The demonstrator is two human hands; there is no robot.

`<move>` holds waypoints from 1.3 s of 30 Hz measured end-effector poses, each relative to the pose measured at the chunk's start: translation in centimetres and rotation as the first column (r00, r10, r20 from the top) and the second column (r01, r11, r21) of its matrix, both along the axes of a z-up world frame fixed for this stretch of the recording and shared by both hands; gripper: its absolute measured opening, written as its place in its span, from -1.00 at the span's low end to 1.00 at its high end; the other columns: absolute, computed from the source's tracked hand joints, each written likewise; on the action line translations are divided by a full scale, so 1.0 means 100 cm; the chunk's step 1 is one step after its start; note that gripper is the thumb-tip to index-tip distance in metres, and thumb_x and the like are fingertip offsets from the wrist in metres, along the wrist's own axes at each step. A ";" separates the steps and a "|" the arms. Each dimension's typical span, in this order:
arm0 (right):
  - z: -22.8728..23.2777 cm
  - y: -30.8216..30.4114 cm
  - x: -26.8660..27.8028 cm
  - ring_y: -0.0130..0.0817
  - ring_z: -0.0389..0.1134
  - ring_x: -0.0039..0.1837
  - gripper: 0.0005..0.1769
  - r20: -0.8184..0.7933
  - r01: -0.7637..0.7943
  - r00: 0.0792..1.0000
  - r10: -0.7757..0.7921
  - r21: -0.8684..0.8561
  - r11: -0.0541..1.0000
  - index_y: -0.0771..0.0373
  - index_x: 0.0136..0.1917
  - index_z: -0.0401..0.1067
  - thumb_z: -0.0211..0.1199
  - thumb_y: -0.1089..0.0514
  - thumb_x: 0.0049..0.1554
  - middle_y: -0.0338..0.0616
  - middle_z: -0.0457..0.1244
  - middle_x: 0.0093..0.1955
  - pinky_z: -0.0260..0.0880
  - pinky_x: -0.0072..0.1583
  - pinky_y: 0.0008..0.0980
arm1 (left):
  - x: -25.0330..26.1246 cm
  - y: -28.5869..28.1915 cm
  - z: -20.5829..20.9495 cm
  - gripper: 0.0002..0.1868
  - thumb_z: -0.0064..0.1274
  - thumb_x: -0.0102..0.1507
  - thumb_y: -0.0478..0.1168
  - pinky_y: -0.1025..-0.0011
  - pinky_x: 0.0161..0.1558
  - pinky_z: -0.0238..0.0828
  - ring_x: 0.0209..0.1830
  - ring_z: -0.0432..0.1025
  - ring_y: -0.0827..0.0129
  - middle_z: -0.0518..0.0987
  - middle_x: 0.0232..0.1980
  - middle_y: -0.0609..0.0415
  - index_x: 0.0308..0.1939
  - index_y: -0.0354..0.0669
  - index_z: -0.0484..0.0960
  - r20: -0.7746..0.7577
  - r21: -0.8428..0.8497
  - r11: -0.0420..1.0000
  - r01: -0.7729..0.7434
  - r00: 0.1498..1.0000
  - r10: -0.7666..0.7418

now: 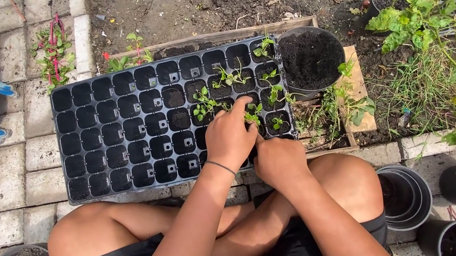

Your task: The person sits cross-legged on a paved surface and plants small green seedlings into a black plastic seedling tray. They use their hands to separate the seedlings, place them into the soil-filled cells, and gently press the soil around the base of each plant.

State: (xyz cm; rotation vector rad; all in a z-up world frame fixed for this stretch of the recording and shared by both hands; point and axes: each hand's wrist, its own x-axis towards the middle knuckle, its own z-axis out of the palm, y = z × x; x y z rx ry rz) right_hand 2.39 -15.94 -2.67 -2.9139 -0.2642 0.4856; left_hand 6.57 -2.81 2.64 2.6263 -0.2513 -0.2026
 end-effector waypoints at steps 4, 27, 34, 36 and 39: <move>0.000 -0.001 -0.002 -0.04 0.48 -0.25 -0.47 0.008 -0.005 1.000 0.005 0.012 1.000 0.17 0.30 0.51 0.06 0.10 0.08 -0.06 0.40 -0.36 0.47 -0.21 -0.11 | -0.001 0.000 0.000 -0.43 0.16 0.24 -0.21 0.11 -0.09 0.61 -0.05 0.59 0.00 0.71 -0.19 -0.16 0.35 -0.05 0.44 0.007 -0.006 1.000 0.003 1.000 -0.003; 0.072 -0.025 0.005 0.16 0.49 0.10 -0.37 -0.210 0.160 0.968 -0.138 0.090 0.983 -0.11 0.46 0.42 0.01 0.05 0.12 0.08 0.46 -0.03 0.48 0.12 0.06 | -0.059 0.011 -0.002 -0.62 -0.13 0.29 -0.29 0.18 -0.26 0.58 -0.25 0.57 0.06 0.55 -0.23 0.01 0.19 -0.14 0.52 0.039 -0.139 0.989 -0.045 0.998 0.051; 0.059 -0.019 0.009 0.06 0.49 -0.14 -0.31 -0.236 0.217 0.959 -0.155 0.264 0.940 0.22 0.53 0.31 0.03 0.17 0.12 0.07 0.42 -0.31 0.50 -0.05 -0.11 | -0.053 0.003 -0.047 -0.35 -0.23 0.30 -0.18 0.29 -0.53 0.48 -0.56 0.52 0.18 0.62 -0.44 -0.07 0.51 -0.17 0.27 -0.198 0.037 0.999 0.025 0.980 -0.017; 0.047 -0.018 0.011 -0.06 0.42 -0.30 -0.26 -0.245 0.221 0.959 -0.142 0.330 0.918 0.37 0.55 0.23 0.06 0.19 0.11 0.00 0.38 -0.43 0.42 -0.22 -0.24 | -0.045 -0.002 -0.049 -0.28 -0.15 0.25 -0.20 0.20 -0.55 0.48 -0.51 0.57 0.07 0.67 -0.35 -0.21 0.53 -0.28 0.22 -0.236 0.099 0.993 0.067 0.971 -0.042; 0.048 -0.018 0.013 -0.02 0.47 -0.18 -0.27 -0.270 0.227 0.953 -0.139 0.331 0.916 0.26 0.57 0.22 0.05 0.15 0.14 0.02 0.42 -0.34 0.47 -0.14 -0.15 | -0.037 -0.004 -0.058 -0.30 -0.20 0.29 -0.13 0.15 -0.56 0.49 -0.49 0.57 0.02 0.68 -0.31 -0.25 0.51 -0.32 0.24 -0.260 0.106 0.991 0.084 0.964 -0.054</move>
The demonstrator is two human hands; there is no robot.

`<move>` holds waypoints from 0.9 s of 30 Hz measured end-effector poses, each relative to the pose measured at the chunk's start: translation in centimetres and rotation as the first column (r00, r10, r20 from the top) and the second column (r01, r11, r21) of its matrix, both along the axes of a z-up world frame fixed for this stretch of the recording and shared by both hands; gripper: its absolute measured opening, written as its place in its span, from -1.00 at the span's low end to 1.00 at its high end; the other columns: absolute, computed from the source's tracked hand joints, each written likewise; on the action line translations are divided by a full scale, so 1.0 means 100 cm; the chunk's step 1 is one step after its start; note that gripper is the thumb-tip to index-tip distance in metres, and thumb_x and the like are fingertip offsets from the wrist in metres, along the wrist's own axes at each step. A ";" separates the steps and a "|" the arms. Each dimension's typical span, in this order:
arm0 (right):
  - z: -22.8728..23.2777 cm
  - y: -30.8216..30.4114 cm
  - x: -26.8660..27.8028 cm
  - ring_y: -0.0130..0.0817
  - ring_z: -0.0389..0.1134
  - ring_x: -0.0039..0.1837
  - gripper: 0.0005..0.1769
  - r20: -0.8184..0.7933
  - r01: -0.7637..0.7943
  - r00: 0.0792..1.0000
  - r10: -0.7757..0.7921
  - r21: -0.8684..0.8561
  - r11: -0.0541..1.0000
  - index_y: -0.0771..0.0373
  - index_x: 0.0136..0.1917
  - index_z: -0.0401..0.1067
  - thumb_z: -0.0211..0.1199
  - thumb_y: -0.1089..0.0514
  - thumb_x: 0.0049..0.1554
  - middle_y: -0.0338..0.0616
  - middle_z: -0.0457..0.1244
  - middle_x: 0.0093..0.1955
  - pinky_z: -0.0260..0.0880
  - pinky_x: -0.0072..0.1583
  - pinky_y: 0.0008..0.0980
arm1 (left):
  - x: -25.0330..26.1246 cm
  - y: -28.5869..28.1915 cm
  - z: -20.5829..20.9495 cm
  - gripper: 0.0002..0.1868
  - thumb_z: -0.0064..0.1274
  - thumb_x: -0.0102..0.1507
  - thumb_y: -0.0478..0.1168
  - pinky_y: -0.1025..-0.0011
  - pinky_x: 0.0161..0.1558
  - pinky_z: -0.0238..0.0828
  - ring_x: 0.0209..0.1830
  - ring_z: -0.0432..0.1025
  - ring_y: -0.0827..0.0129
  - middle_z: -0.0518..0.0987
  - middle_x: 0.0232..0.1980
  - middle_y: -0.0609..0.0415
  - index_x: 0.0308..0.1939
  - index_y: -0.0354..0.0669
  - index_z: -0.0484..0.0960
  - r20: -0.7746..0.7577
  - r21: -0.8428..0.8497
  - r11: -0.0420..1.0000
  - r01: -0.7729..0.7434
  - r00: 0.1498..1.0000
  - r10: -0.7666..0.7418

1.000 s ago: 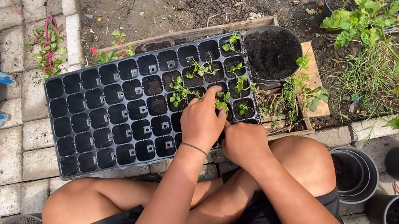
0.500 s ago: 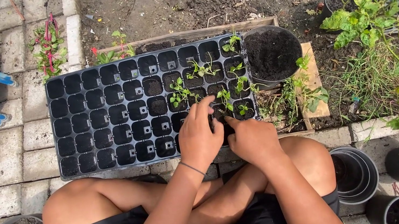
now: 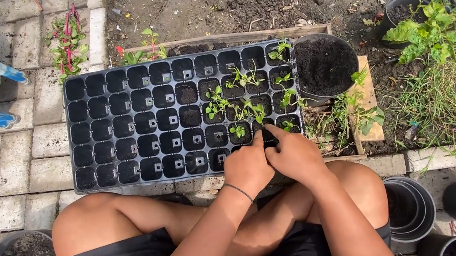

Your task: The person sits cross-legged on a paved surface and plants small green seedlings into a black plastic seedling tray. They use their hands to separate the seedlings, place them into the soil-filled cells, and gently press the soil around the base of each plant.

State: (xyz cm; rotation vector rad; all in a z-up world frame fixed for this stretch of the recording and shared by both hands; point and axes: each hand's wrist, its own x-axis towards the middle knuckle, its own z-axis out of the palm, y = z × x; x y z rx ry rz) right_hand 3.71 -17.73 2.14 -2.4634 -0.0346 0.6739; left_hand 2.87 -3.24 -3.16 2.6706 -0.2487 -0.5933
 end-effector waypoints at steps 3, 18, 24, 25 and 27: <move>0.001 -0.004 0.000 0.04 0.50 -0.01 -0.33 -0.013 0.024 1.000 -0.025 -0.033 0.999 0.11 0.55 0.30 0.07 0.09 0.16 0.02 0.46 -0.22 0.51 0.00 0.00 | 0.000 0.003 0.010 -0.33 -0.20 0.28 -0.17 0.25 -0.60 0.47 -0.55 0.56 0.13 0.67 -0.38 -0.16 0.49 -0.27 0.28 -0.003 0.004 1.000 0.011 1.000 -0.011; -0.011 -0.003 0.006 0.07 0.50 0.07 -0.39 0.003 0.025 1.000 -0.025 -0.037 0.999 0.07 0.51 0.33 0.08 0.05 0.18 0.04 0.46 -0.12 0.48 0.12 0.09 | 0.009 0.010 0.013 -0.29 -0.20 0.30 -0.17 0.34 -0.65 0.42 -0.64 0.49 0.20 0.64 -0.45 -0.17 0.53 -0.37 0.19 -0.058 -0.053 0.999 -0.003 0.998 0.000; 0.005 0.001 0.007 0.13 0.48 0.14 -0.38 0.019 0.002 1.000 -0.001 -0.050 0.999 0.18 0.52 0.30 0.06 0.10 0.20 0.12 0.45 -0.06 0.47 0.17 0.17 | 0.008 0.010 0.013 -0.28 -0.18 0.29 -0.18 0.40 -0.65 0.39 -0.65 0.47 0.25 0.63 -0.47 -0.14 0.54 -0.32 0.18 -0.040 -0.017 1.000 0.020 0.999 -0.021; 0.000 0.001 0.006 0.13 0.48 0.14 -0.38 0.019 0.000 1.000 0.001 -0.051 0.999 0.18 0.52 0.30 0.06 0.10 0.20 0.12 0.45 -0.06 0.47 0.17 0.17 | 0.006 0.010 0.011 -0.28 -0.18 0.29 -0.18 0.40 -0.65 0.39 -0.65 0.47 0.25 0.63 -0.47 -0.14 0.54 -0.32 0.18 -0.041 -0.019 1.000 0.018 0.999 -0.019; -0.010 -0.001 0.008 0.06 0.50 0.08 -0.40 0.033 -0.007 0.999 0.010 -0.105 0.994 0.16 0.50 0.33 0.07 0.06 0.20 0.06 0.46 -0.12 0.51 0.13 0.11 | 0.006 0.009 0.010 -0.28 -0.17 0.28 -0.18 0.39 -0.66 0.39 -0.65 0.47 0.24 0.63 -0.46 -0.14 0.54 -0.30 0.20 -0.038 -0.008 1.000 0.020 0.999 -0.020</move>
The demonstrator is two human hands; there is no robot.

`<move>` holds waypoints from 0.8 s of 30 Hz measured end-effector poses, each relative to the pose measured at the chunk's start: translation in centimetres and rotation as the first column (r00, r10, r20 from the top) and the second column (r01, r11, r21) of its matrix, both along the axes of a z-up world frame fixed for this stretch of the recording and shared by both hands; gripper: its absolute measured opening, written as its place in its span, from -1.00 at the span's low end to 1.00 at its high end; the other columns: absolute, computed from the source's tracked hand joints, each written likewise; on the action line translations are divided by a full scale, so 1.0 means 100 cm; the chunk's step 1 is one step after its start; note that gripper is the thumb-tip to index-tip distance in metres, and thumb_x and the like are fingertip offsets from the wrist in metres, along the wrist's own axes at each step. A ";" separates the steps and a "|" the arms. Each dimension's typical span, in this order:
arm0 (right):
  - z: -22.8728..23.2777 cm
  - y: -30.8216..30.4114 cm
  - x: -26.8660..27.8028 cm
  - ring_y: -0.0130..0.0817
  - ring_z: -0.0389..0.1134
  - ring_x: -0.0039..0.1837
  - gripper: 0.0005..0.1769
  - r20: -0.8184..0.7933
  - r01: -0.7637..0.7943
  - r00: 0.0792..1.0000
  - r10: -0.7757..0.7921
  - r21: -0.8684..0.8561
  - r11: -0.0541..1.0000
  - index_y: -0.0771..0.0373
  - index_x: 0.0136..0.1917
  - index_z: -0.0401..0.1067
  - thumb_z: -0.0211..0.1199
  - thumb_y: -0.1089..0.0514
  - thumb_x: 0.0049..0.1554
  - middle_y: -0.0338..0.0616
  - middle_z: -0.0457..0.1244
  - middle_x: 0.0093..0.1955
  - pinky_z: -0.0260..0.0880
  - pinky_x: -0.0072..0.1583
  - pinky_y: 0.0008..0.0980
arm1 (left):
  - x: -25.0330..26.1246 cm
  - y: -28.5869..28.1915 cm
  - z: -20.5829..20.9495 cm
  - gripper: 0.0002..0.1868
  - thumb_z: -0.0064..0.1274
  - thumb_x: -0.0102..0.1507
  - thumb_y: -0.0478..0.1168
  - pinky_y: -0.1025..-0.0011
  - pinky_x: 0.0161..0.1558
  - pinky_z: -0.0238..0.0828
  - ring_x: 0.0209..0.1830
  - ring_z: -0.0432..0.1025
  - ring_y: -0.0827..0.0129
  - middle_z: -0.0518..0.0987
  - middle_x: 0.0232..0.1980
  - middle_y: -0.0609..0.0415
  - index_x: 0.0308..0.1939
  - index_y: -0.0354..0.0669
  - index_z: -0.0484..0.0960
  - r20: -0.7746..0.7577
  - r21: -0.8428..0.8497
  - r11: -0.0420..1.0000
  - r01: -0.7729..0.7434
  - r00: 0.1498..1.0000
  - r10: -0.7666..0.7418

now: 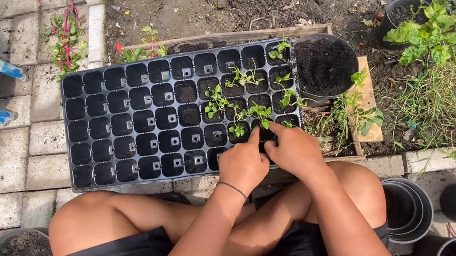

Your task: The person sits cross-legged on a paved surface and plants small green seedlings into a black plastic seedling tray. They use their hands to separate the seedlings, place them into the soil-filled cells, and gently press the soil around the base of each plant.

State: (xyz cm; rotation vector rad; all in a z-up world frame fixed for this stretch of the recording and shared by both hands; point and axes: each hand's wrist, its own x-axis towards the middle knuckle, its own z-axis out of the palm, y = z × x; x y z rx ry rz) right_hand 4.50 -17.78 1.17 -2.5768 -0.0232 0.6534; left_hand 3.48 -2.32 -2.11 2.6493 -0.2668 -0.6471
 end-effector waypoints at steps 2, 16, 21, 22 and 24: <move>0.012 0.000 -0.002 0.10 0.50 0.09 -0.41 0.014 -0.010 1.000 0.010 -0.004 1.000 0.19 0.49 0.33 0.07 0.08 0.20 0.11 0.46 -0.08 0.50 0.14 0.13 | -0.005 0.001 0.005 -0.29 -0.17 0.28 -0.18 0.39 -0.66 0.39 -0.65 0.48 0.24 0.63 -0.46 -0.14 0.53 -0.29 0.22 0.005 -0.013 1.000 -0.011 1.000 0.011; 0.015 0.008 -0.006 0.04 0.51 0.09 -0.39 0.028 -0.033 0.999 0.035 -0.072 0.997 0.11 0.46 0.40 0.07 0.06 0.15 0.07 0.46 -0.01 0.56 0.03 0.03 | -0.012 -0.003 0.008 -0.35 -0.35 0.38 -0.10 0.25 -0.51 0.51 -0.50 0.56 0.11 0.68 -0.30 -0.25 0.54 -0.29 0.22 0.008 -0.044 0.998 -0.055 0.998 0.056; 0.024 0.006 -0.007 0.08 0.51 0.07 -0.40 0.018 0.002 1.000 -0.002 0.024 1.000 0.12 0.46 0.41 0.04 0.11 0.16 0.07 0.47 -0.05 0.54 0.03 0.05 | -0.009 -0.005 0.019 -0.32 -0.28 0.33 -0.15 0.20 -0.49 0.52 -0.45 0.58 0.04 0.68 -0.29 -0.25 0.54 -0.30 0.20 -0.014 -0.056 0.996 -0.073 0.997 0.073; 0.022 0.006 -0.007 0.08 0.51 0.07 -0.40 0.017 -0.004 1.000 0.004 0.025 1.000 0.12 0.46 0.41 0.04 0.11 0.16 0.07 0.47 -0.05 0.54 0.03 0.05 | -0.009 -0.004 0.014 -0.32 -0.28 0.33 -0.15 0.20 -0.49 0.52 -0.45 0.58 0.04 0.68 -0.29 -0.25 0.54 -0.30 0.20 -0.014 -0.055 0.995 -0.080 0.997 0.079; 0.018 0.004 -0.006 0.07 0.51 0.07 -0.42 0.008 0.013 1.000 -0.013 0.027 1.000 0.10 0.45 0.42 0.05 0.09 0.17 0.05 0.48 -0.07 0.54 0.05 0.03 | -0.007 -0.003 0.004 -0.34 -0.25 0.32 -0.17 0.31 -0.52 0.50 -0.50 0.55 0.12 0.67 -0.36 -0.19 0.53 -0.25 0.24 -0.009 -0.040 0.998 -0.053 0.999 0.053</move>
